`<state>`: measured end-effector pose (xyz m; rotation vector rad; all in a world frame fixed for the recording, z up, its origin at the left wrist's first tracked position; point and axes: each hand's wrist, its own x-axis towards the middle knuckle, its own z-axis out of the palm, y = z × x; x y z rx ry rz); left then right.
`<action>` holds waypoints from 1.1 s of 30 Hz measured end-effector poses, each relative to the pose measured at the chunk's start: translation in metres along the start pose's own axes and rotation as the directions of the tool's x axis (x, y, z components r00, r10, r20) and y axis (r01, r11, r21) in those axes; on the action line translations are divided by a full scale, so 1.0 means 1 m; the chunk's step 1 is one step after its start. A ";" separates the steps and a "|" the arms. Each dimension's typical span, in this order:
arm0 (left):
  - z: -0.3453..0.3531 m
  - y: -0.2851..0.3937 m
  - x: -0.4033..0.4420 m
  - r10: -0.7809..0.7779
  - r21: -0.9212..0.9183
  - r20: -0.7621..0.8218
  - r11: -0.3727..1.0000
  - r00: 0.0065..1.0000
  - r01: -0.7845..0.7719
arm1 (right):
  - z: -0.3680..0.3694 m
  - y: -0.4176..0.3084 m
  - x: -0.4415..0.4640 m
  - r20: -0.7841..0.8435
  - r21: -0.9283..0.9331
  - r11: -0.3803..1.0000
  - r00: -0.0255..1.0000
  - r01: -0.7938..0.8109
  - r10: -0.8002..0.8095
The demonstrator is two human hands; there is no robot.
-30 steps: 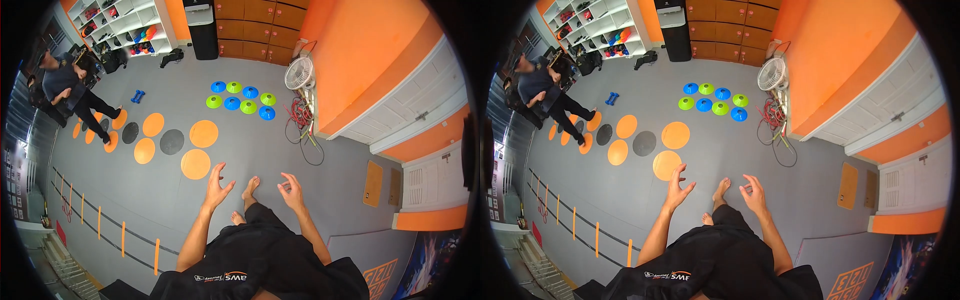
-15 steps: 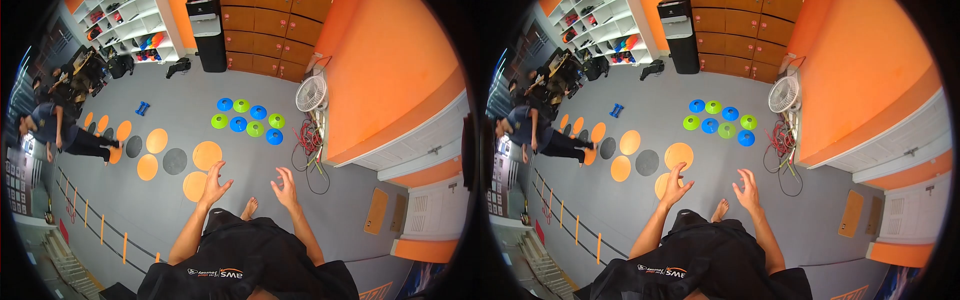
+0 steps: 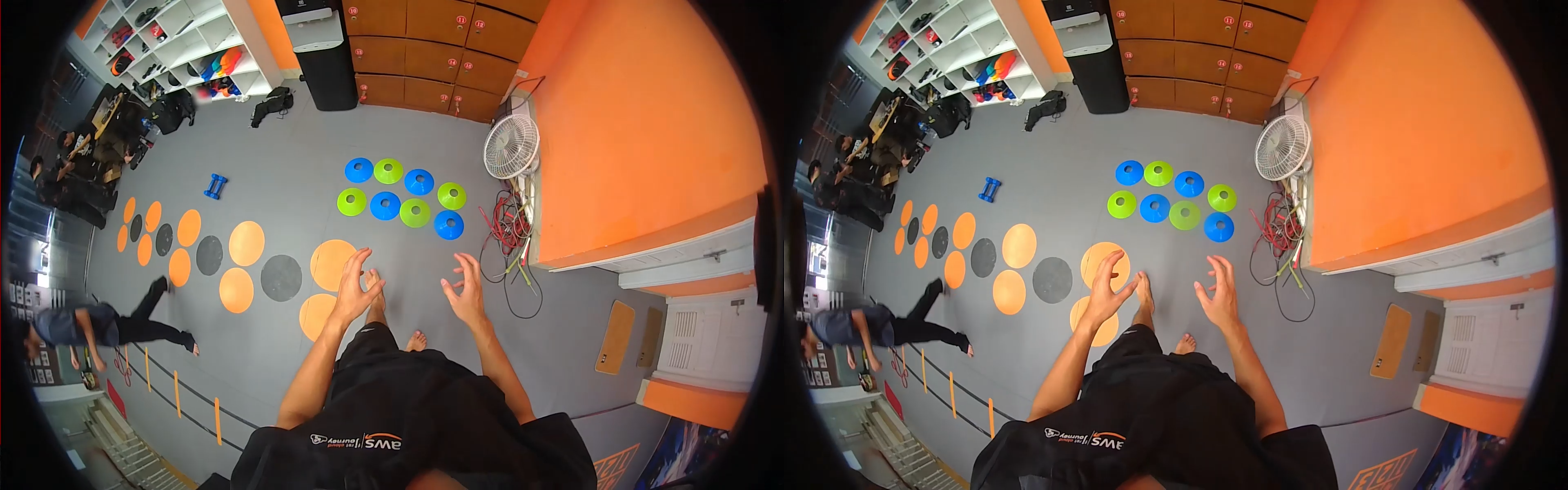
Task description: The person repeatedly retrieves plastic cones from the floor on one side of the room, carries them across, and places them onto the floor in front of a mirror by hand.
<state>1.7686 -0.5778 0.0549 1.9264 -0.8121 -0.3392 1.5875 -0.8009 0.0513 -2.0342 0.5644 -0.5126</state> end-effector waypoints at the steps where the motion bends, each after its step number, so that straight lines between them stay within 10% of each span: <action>1: -0.002 -0.008 0.014 -0.012 -0.013 0.011 1.000 1.000 0.013 | 0.009 0.001 0.016 -0.003 0.001 1.000 1.000 0.007 -0.007; 19: -0.022 -0.110 0.232 -0.050 -0.030 0.239 0.998 0.970 0.058 | 0.115 0.013 0.213 -0.040 0.090 0.991 0.994 -0.098 0.102; 33: 0.175 -0.462 0.300 -0.043 0.245 0.314 0.969 0.948 -0.037 | 0.285 0.366 0.262 0.214 -0.167 0.970 0.954 -0.175 0.209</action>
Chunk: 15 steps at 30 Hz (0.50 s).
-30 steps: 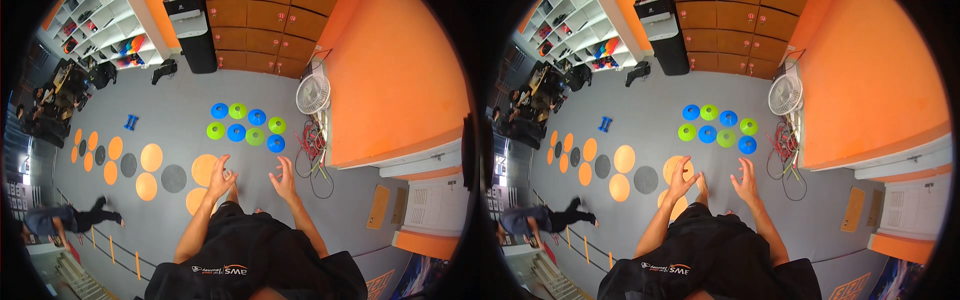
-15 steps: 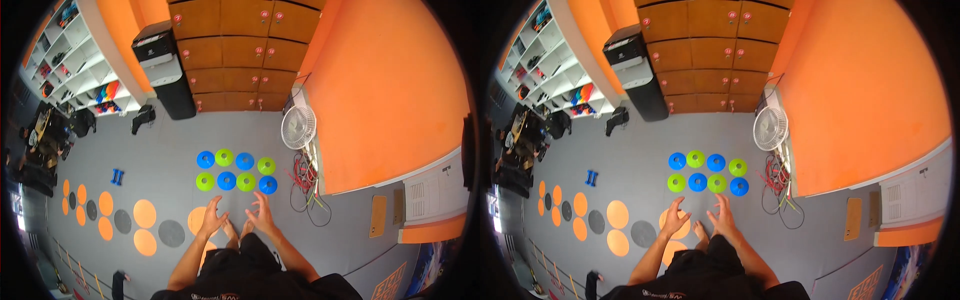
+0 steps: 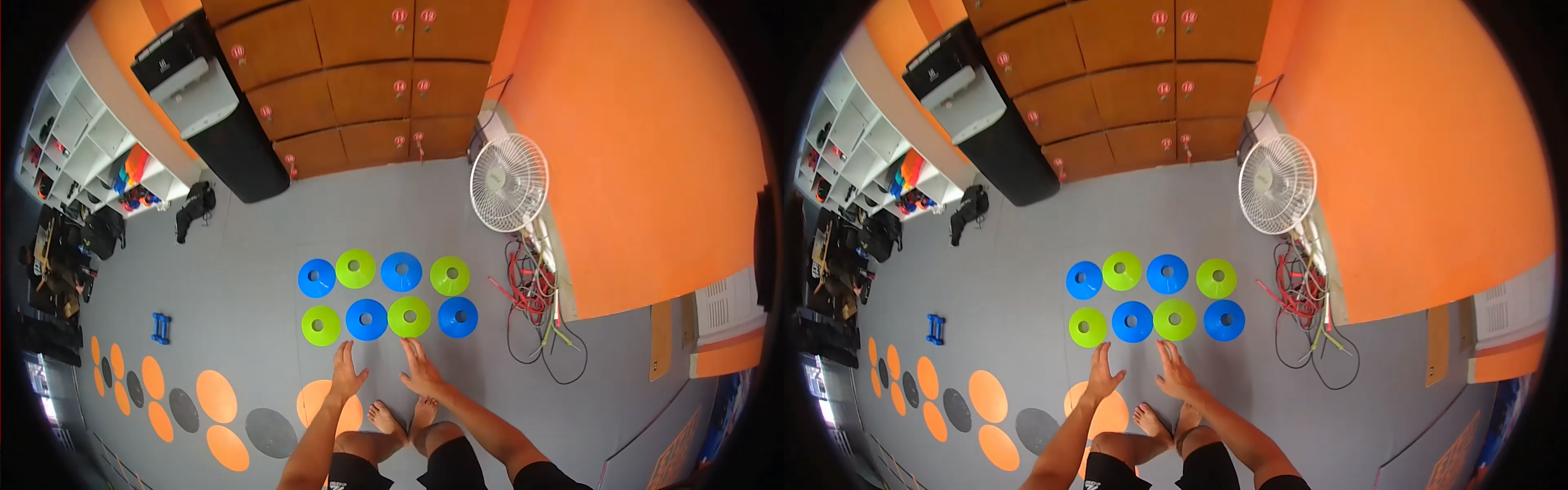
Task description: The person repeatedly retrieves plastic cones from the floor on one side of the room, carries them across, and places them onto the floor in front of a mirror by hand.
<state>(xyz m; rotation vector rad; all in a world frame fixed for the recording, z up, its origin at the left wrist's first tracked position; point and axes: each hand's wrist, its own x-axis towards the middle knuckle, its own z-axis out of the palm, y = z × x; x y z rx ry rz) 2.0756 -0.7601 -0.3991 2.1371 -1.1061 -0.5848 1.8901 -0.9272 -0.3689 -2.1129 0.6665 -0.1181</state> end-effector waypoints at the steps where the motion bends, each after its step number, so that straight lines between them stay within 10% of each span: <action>1: 0.019 -0.025 0.013 0.001 0.006 -0.008 1.000 1.000 -0.001 | 0.010 0.024 0.015 0.033 -0.021 1.000 0.999 -0.011 0.012; 15: 0.185 -0.228 0.134 -0.211 0.272 0.331 0.955 0.920 0.121 | 0.146 0.270 0.130 0.251 -0.294 0.951 0.952 -0.099 0.177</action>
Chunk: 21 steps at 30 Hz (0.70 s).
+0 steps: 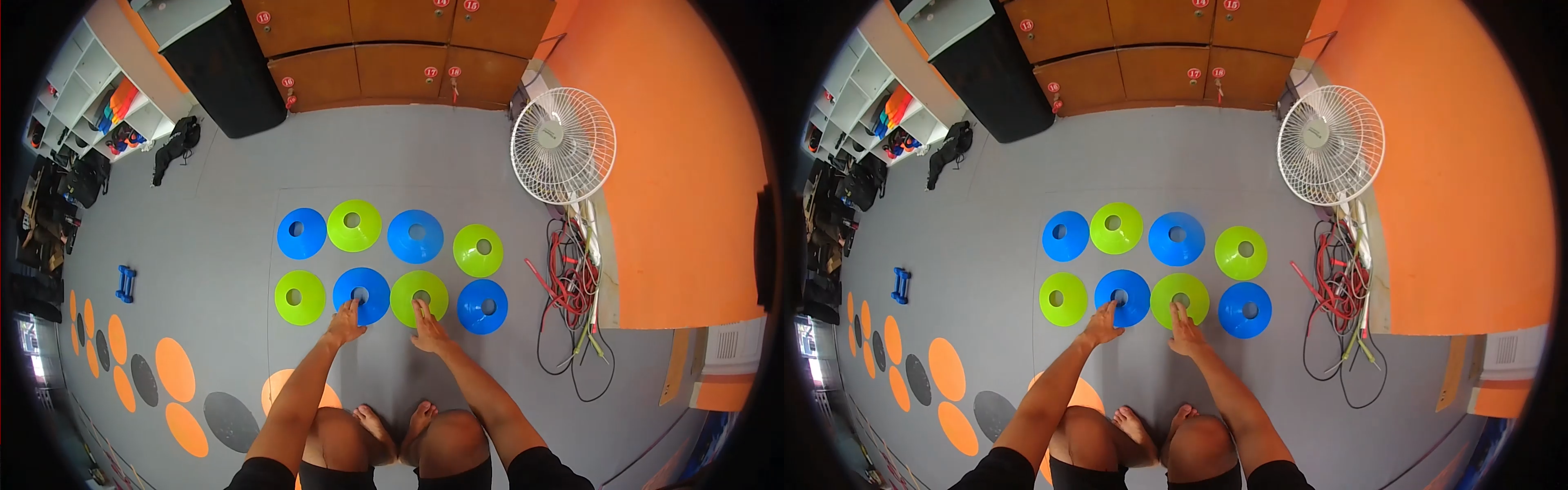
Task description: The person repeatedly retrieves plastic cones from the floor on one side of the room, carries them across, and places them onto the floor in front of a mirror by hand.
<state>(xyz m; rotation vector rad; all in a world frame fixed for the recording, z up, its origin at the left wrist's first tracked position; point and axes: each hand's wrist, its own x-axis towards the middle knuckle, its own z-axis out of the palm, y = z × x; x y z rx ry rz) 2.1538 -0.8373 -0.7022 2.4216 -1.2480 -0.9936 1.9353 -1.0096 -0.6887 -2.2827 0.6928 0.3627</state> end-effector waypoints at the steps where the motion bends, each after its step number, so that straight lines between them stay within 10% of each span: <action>1: 0.011 -0.009 0.003 -0.014 -0.033 0.067 0.999 0.998 0.017 | 0.007 0.006 0.003 0.048 -0.025 1.000 0.999 -0.013 0.014; 4: 0.004 0.005 -0.002 0.143 0.328 -0.006 0.935 0.990 -0.133 | 0.018 0.015 0.007 0.082 -0.073 0.994 0.993 -0.083 0.089; 10: 0.046 -0.019 0.017 0.072 -0.060 0.100 0.996 0.992 -0.066 | 0.019 0.022 0.005 0.015 -0.071 0.990 0.993 -0.119 0.121; 16: 0.028 -0.002 -0.022 0.205 0.241 0.072 0.946 0.976 -0.216 | -0.013 0.009 -0.022 -0.141 -0.056 0.998 0.990 -0.013 0.005; 21: -0.053 0.070 -0.087 0.097 0.087 -0.068 0.992 0.993 -0.091 | -0.081 -0.041 -0.080 -0.141 0.052 0.998 0.989 -0.040 0.047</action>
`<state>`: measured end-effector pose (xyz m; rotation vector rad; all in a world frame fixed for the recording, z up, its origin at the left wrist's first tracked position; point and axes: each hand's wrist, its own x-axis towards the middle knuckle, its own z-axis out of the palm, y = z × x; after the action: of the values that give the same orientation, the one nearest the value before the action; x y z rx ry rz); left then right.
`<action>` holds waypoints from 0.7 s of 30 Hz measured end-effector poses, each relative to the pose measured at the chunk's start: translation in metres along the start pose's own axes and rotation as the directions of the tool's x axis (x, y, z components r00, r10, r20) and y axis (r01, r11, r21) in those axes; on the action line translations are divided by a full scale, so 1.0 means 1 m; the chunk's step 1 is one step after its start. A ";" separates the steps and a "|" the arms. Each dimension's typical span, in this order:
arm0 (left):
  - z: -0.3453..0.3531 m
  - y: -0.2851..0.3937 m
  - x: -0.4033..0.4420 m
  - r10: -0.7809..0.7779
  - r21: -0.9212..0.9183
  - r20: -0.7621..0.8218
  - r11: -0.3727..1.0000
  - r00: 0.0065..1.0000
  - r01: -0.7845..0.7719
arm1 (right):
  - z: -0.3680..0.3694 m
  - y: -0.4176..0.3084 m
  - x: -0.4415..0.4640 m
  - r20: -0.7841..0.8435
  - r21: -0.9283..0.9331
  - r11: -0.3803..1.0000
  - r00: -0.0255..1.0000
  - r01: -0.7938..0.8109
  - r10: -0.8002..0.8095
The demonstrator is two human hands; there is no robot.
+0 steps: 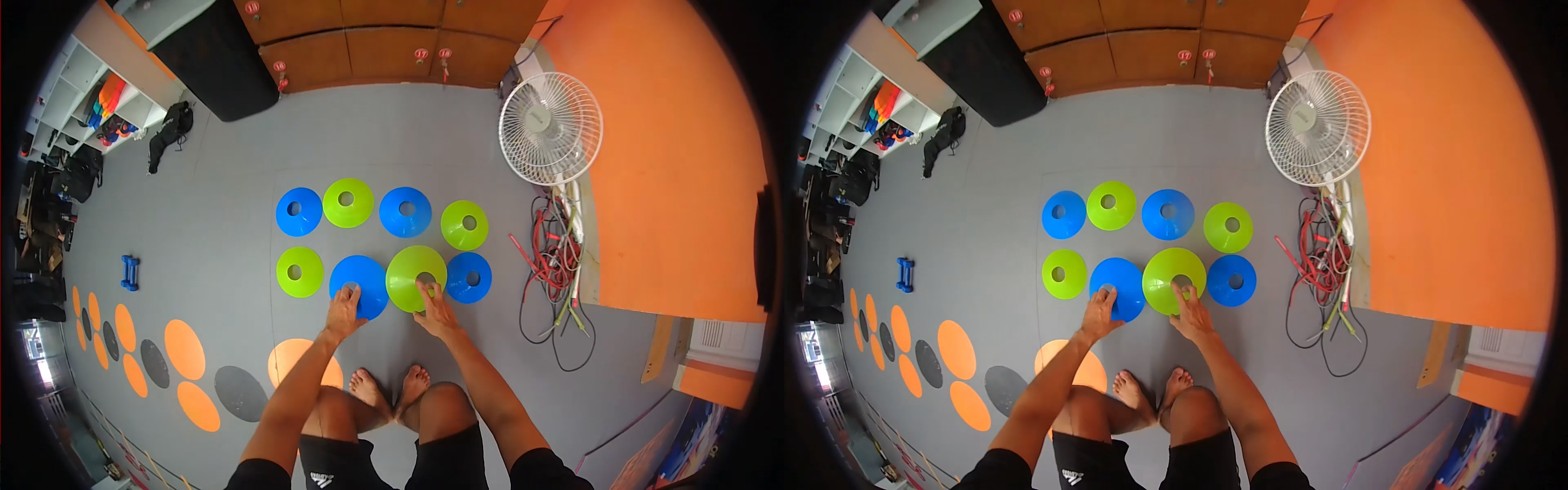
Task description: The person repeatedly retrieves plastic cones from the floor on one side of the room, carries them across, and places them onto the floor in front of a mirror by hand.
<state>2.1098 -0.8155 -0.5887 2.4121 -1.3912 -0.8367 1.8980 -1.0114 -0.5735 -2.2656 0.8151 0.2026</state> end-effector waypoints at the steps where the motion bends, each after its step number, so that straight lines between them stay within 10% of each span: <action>1: -0.025 0.026 -0.015 -0.030 -0.027 0.000 0.999 1.000 0.030 | -0.017 -0.013 -0.018 -0.005 0.028 0.999 1.000 -0.025 0.025; 21: -0.379 0.304 -0.243 0.413 0.039 -0.145 0.911 0.899 -0.412 | -0.317 -0.253 -0.401 -0.453 0.177 0.976 0.870 -0.128 0.196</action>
<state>2.0192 -0.7978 -0.0532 2.0171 -1.7529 -0.5294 1.7078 -0.8860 -0.0505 -2.1341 1.2317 -0.3370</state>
